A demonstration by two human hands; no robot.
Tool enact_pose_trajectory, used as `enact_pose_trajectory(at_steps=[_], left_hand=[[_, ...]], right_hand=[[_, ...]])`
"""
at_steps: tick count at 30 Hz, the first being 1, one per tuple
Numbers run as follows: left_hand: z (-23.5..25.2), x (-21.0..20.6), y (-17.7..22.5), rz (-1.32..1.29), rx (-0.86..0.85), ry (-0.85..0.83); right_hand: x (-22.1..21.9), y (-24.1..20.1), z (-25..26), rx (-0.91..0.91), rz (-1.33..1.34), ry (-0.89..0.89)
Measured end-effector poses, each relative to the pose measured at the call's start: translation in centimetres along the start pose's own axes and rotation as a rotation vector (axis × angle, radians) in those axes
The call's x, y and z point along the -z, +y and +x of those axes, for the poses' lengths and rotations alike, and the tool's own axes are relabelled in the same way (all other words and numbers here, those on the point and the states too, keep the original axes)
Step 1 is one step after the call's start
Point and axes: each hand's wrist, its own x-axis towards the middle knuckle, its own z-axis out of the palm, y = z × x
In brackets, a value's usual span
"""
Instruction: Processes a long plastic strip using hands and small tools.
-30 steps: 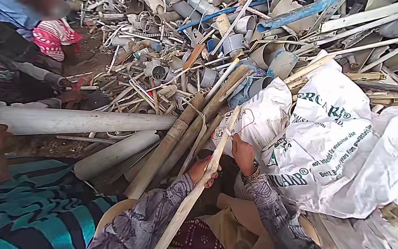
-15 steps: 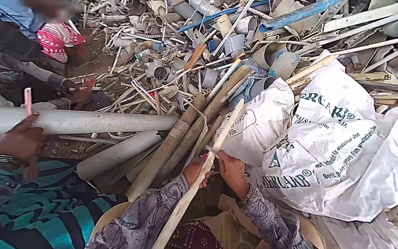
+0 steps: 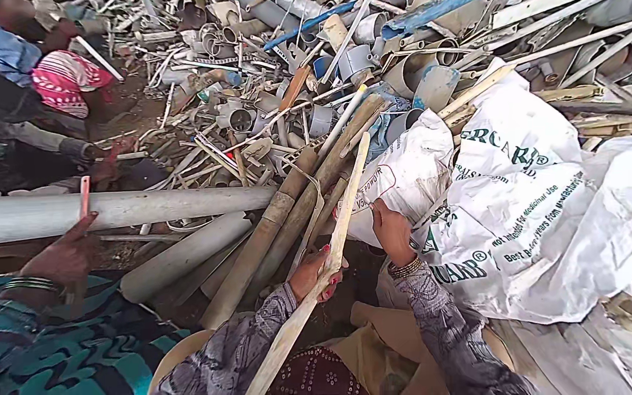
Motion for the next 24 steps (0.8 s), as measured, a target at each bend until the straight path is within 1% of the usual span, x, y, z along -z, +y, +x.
enact_pose_trajectory(at_steps=[1,2,3,4,6,7,8,10,11,12,13,15,18,20,22,24], left_hand=[[0.0,-0.3,-0.1,-0.02,-0.032,-0.037],[-0.1,-0.5,0.1,-0.039,-0.061,-0.062],[0.0,-0.6,0.6,-0.06,-0.086,-0.064],[0.0,-0.6,1.0,-0.08,-0.105,-0.042],[0.0,-0.1,1.5,-0.116,-0.126,-0.006],[-0.1,0.2,1.7,-0.122,-0.123,0.009],[-0.2,0.4,1.8,-0.123,-0.115,0.016],[0.0,0.7,1.6,-0.098,-0.085,0.029],[0.1,0.6,1.3,-0.068,-0.06,0.045],[0.3,0.4,1.0,-0.028,-0.03,0.066],[0.3,0.2,0.7,0.016,0.001,0.094],[0.5,-0.1,0.5,0.096,0.041,0.118],[0.5,-0.6,0.7,0.168,0.05,0.151],[0.5,-0.7,1.2,0.189,0.06,0.201],[0.5,-0.4,1.8,0.163,0.062,0.238],[0.5,-0.1,2.1,0.082,0.014,0.26]], right_hand=[[-0.3,0.2,-0.1,0.014,0.005,0.003],[-1.4,0.0,-0.9,0.082,0.043,0.057],[-2.4,-0.5,-1.9,0.137,0.088,0.095],[-3.1,-1.0,-2.6,0.141,0.129,0.076],[-2.8,-1.4,-3.0,0.026,0.179,-0.074],[-2.6,-1.1,-2.6,-0.003,0.207,-0.056],[-2.5,-0.8,-2.1,0.011,0.238,0.032],[-2.4,-0.3,-1.4,0.142,0.263,0.256],[-2.3,-0.2,-1.3,0.215,0.259,0.33],[-2.3,-0.2,-1.4,0.267,0.251,0.369],[-2.2,-0.3,-1.5,0.286,0.238,0.382],[-2.3,-0.1,-1.4,0.25,0.204,0.367],[-2.3,-0.1,-1.4,0.217,0.128,0.382],[-2.9,-0.7,-2.7,0.286,0.088,0.379],[-4.3,-1.8,-4.8,0.418,0.076,0.346],[-5.3,-2.5,-6.1,0.517,0.087,0.331]])
